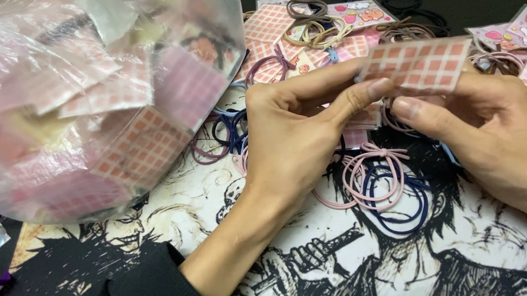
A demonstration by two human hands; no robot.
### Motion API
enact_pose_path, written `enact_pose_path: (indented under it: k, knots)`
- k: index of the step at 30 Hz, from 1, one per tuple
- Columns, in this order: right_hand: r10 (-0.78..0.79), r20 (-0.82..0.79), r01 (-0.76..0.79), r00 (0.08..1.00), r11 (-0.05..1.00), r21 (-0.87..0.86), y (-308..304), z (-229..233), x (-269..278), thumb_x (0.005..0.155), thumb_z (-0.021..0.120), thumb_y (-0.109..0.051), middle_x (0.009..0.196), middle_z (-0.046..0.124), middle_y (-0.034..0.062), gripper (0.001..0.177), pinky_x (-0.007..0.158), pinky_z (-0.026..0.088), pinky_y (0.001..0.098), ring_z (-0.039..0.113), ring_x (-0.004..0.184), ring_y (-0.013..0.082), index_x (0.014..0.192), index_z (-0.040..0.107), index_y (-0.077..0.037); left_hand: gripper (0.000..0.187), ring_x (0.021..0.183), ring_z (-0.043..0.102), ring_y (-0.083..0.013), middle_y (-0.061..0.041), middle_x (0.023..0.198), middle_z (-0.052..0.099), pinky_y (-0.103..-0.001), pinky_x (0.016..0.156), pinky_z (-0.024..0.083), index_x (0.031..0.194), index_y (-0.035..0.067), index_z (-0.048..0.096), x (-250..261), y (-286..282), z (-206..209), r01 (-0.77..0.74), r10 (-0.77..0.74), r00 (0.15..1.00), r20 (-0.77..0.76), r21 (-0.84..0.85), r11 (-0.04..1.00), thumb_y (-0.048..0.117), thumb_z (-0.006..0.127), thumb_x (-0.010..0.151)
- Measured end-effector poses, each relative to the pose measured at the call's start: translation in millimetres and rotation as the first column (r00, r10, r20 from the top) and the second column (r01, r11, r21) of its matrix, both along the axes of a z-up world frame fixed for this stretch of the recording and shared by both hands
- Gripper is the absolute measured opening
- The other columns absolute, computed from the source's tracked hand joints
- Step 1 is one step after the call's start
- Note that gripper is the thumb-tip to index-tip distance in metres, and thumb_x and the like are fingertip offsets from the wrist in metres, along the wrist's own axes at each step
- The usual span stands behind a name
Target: The person places small hair ties and decorative paper cards into plastic sleeves, one at a time, and then organizes the filled sleeves on a table.
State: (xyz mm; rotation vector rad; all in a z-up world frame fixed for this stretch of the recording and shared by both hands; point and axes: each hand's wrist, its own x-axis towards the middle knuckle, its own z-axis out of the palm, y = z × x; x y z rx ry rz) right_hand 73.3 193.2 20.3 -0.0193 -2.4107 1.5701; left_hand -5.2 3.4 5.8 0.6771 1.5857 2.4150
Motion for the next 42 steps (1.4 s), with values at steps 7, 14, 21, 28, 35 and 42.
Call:
enact_pose_path:
  k: [7, 14, 21, 28, 35, 42]
  knots:
    - [0.092, -0.577, 0.174, 0.811, 0.904, 0.39, 7, -14, 17, 0.118, 0.073, 0.005, 0.152, 0.048, 0.0308, 0.029, 0.122, 0.053, 0.0483, 0.053, 0.141, 0.0416, 0.144, 0.067, 0.016, 0.023, 0.102, 0.089, -0.0292, -0.021, 0.12, 0.088, -0.033, 0.082, 0.08, 0.118, 0.003, 0.085, -13, -1, -6, -0.167, 0.169, 0.984, -0.064, 0.037, 0.985, 0.011, 0.088, 0.096]
    - [0.82, 0.261, -0.836, 0.51, 0.544, -0.075, -43, 18, 30, 0.113, 0.043, -0.07, 0.15, 0.062, 0.0055, 0.07, 0.107, 0.053, 0.0335, 0.065, 0.132, 0.0214, 0.162, 0.06, -0.024, 0.04, 0.116, 0.091, -0.0314, -0.023, 0.137, 0.086, -0.036, 0.086, 0.084, 0.127, 0.007, 0.082, -12, -3, -2, -0.23, 0.221, 0.971, -0.086, -0.115, 0.966, 0.025, 0.087, 0.092]
    - [0.78, 0.466, -0.898, 0.418, 0.433, 0.082, -42, 3, 41, 0.113, 0.028, -0.084, 0.151, 0.057, 0.0029, 0.085, 0.112, 0.031, 0.04, 0.056, 0.138, 0.0226, 0.179, 0.044, -0.033, 0.066, 0.083, 0.089, -0.0247, -0.016, 0.107, 0.088, -0.037, 0.072, 0.085, 0.162, 0.009, 0.062, -6, -8, 5, -0.113, 0.106, 0.99, -0.097, -0.072, 0.991, 0.01, 0.084, 0.099]
    - [0.797, 0.298, -0.842, 0.526, 0.537, 0.05, -38, 16, 29, 0.114, 0.047, -0.064, 0.14, 0.067, 0.002, 0.067, 0.103, 0.041, 0.0349, 0.064, 0.122, 0.0191, 0.168, 0.057, -0.024, 0.082, 0.075, 0.08, -0.0162, -0.014, 0.116, 0.083, -0.03, 0.066, 0.081, 0.173, 0.015, 0.05, -7, -6, 5, -0.107, 0.092, 0.99, -0.106, -0.144, 0.984, 0.002, 0.079, 0.097]
    - [0.254, -0.098, -0.234, 0.962, 0.955, 0.182, 4, 3, -3, 0.098, 0.081, -0.011, 0.106, 0.092, 0.0052, 0.015, 0.091, 0.065, 0.0236, 0.085, 0.098, 0.0125, 0.106, 0.092, -0.005, 0.069, 0.051, 0.038, 0.0001, -0.008, 0.127, 0.081, -0.024, 0.04, 0.035, 0.153, 0.01, 0.074, -8, -3, 18, -0.202, 0.182, 0.978, -0.105, -0.226, 0.953, 0.003, 0.075, 0.084]
    - [-0.235, -0.076, 0.2, 0.969, 0.926, -0.32, 11, -1, -16, 0.091, 0.082, 0.012, 0.105, 0.088, 0.0231, 0.018, 0.094, 0.075, 0.0388, 0.089, 0.1, 0.0312, 0.108, 0.088, 0.013, 0.036, 0.092, 0.093, -0.0291, -0.02, 0.11, 0.096, -0.037, 0.078, 0.083, 0.12, -0.004, 0.093, -17, 2, 18, -0.085, 0.103, 0.975, 0.195, -0.099, 0.991, -0.002, 0.09, 0.084]
